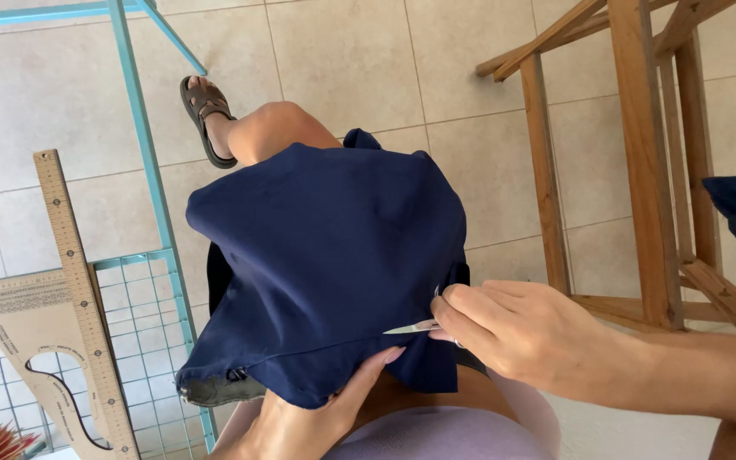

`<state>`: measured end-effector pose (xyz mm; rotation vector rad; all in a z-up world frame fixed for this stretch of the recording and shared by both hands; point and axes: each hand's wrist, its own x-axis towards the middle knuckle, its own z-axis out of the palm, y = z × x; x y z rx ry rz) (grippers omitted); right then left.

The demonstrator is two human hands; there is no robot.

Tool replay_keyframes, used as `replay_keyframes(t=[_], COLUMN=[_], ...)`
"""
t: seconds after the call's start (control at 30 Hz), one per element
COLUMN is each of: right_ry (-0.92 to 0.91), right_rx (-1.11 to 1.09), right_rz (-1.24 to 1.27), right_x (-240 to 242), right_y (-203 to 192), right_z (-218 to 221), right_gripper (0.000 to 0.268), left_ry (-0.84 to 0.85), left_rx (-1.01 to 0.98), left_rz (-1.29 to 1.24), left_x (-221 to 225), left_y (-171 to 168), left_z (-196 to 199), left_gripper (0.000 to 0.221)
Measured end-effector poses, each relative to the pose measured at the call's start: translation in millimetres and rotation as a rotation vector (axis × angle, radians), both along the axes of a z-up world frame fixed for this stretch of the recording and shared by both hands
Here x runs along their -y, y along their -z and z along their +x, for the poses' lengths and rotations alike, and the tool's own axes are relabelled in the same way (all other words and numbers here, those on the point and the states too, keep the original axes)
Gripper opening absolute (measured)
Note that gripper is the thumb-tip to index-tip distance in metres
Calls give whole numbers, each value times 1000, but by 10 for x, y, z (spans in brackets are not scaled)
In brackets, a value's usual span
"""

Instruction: Trimming excess fabric or threads from the lining of a blue garment using small scissors

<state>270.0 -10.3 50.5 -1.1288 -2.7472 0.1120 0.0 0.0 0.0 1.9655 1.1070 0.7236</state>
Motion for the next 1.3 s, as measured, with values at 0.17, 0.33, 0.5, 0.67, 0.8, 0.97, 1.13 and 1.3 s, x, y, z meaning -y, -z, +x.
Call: replay_keyframes(t=[0.17,0.33,0.5,0.67,0.8,0.97,1.13,1.3], right_ry=[-17,-28,-24,-52,-48,-14,5,0], right_rx=[14,13,-25,-5,-22,-32,-31,-13], right_rz=[62,88,40,62,18,-54,-39,55], right_x=[-38,-34,-28,-47,-43,-23,-115,-259], right_y=[-10,-5,-1,-3,-6,25,-71,-60], right_z=[-19,-17,-7,-1,18,56,150,336], right_gripper=[22,22,20,22,23,21,23,24], left_ry=[39,82,37,70,84,65,132,269], left_rx=[43,118,48,69,19,-36,-27,-101], left_rz=[-53,-92,-86,-9,62,363,162,-275], left_x=[-6,23,7,22,-33,-42,-162,-370], left_y=[15,59,28,80,9,183,271,449], left_z=[41,55,72,73,80,108,192,325], left_gripper=[37,36,35,46,40,30,32,58])
